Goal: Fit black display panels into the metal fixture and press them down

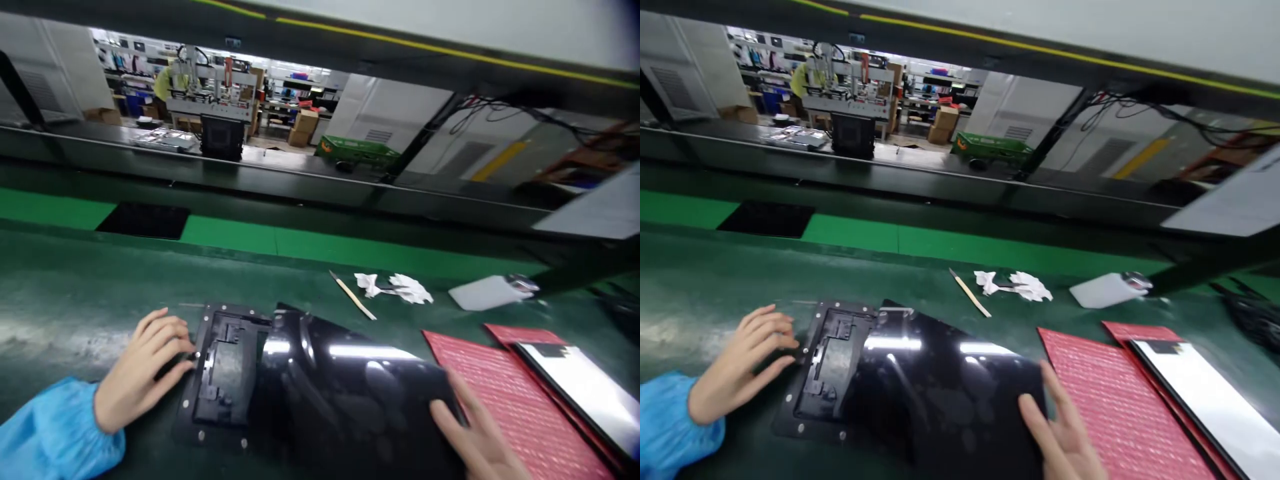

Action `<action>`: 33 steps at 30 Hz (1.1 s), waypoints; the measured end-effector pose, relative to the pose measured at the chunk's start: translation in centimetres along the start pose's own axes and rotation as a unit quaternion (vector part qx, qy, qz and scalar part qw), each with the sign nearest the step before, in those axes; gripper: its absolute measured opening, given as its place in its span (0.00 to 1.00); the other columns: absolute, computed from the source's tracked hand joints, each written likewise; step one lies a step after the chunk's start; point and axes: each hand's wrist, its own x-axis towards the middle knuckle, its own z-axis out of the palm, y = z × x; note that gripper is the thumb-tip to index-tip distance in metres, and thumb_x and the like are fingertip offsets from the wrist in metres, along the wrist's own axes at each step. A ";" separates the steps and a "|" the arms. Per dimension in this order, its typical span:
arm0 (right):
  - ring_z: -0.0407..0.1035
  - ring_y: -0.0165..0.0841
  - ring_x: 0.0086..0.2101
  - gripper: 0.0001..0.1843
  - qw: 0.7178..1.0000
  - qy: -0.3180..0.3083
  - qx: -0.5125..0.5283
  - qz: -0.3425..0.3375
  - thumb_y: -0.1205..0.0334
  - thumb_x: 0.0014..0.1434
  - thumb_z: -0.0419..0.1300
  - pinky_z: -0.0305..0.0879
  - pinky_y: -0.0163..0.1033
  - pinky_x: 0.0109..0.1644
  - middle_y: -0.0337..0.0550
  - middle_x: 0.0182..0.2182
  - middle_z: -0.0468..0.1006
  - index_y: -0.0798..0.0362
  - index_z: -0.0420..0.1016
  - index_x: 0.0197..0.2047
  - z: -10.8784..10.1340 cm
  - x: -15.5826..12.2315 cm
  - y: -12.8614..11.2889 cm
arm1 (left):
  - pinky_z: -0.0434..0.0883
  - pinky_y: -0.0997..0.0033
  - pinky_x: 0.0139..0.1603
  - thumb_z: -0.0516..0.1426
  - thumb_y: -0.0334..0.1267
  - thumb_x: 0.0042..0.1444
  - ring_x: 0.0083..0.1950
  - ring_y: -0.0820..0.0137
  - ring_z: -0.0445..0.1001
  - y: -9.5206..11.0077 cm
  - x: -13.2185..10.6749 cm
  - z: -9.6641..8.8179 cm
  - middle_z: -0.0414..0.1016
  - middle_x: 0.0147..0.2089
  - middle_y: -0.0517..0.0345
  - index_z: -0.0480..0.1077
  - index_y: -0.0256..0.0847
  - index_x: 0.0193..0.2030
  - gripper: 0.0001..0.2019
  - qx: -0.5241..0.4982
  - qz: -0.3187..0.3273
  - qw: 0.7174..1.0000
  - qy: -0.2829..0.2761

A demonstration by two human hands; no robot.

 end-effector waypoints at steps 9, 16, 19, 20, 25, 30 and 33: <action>0.49 0.48 0.63 0.41 0.983 -0.121 -0.125 -0.062 0.39 0.51 0.65 0.47 0.47 0.66 0.42 0.61 0.64 0.48 0.66 0.64 6.9 1.7 1.3 | 0.42 0.44 0.69 0.53 0.50 0.62 0.68 0.56 0.55 0.5 0.1 3.4 0.64 0.65 0.52 0.55 0.46 0.66 0.28 -0.064 -0.002 0.998 0.008; 0.50 0.47 0.63 0.39 0.982 -0.128 -0.119 -0.065 0.39 0.56 0.62 0.52 0.46 0.65 0.42 0.61 0.64 0.48 0.63 0.65 8.7 1.5 1.6 | 0.40 0.47 0.70 0.55 0.48 0.61 0.70 0.59 0.52 0.5 -0.2 3.9 0.60 0.67 0.56 0.53 0.46 0.67 0.29 -0.073 -0.023 0.997 -0.017; 0.49 0.47 0.63 0.39 0.980 -0.135 -0.127 -0.065 0.39 0.56 0.62 0.50 0.46 0.66 0.41 0.62 0.63 0.48 0.63 0.65 9.1 1.6 1.4 | 0.40 0.47 0.70 0.55 0.46 0.61 0.71 0.59 0.51 0.5 -0.2 4.1 0.59 0.67 0.56 0.53 0.46 0.67 0.29 -0.074 -0.027 0.997 -0.024; 0.49 0.47 0.63 0.39 0.980 -0.140 -0.126 -0.062 0.39 0.56 0.62 0.48 0.46 0.66 0.41 0.62 0.63 0.48 0.63 0.65 9.1 1.6 1.3 | 0.40 0.47 0.70 0.55 0.46 0.61 0.71 0.59 0.51 0.4 -0.2 4.2 0.59 0.68 0.56 0.53 0.46 0.67 0.29 -0.073 -0.028 0.997 -0.026; 0.43 0.44 0.65 0.38 0.981 -0.150 -0.117 -0.047 0.41 0.56 0.62 0.37 0.47 0.68 0.38 0.64 0.60 0.46 0.62 0.65 9.4 1.8 1.1 | 0.41 0.44 0.69 0.54 0.45 0.61 0.70 0.56 0.52 0.3 -0.1 4.3 0.61 0.67 0.52 0.53 0.45 0.67 0.29 -0.078 -0.031 0.996 -0.020; 0.41 0.41 0.66 0.36 0.980 -0.157 -0.112 -0.041 0.43 0.57 0.62 0.33 0.47 0.69 0.37 0.64 0.58 0.45 0.61 0.66 9.4 2.0 1.3 | 0.41 0.44 0.69 0.54 0.44 0.61 0.70 0.57 0.52 0.3 -0.2 4.4 0.61 0.66 0.52 0.52 0.46 0.68 0.29 -0.085 -0.035 0.996 -0.020; 0.42 0.41 0.65 0.37 0.979 -0.162 -0.116 -0.047 0.42 0.57 0.61 0.35 0.46 0.68 0.37 0.64 0.58 0.46 0.60 0.66 9.4 2.1 1.5 | 0.42 0.44 0.69 0.54 0.45 0.61 0.69 0.56 0.54 0.3 -0.2 4.5 0.63 0.65 0.51 0.53 0.46 0.67 0.29 -0.089 -0.037 0.995 -0.009</action>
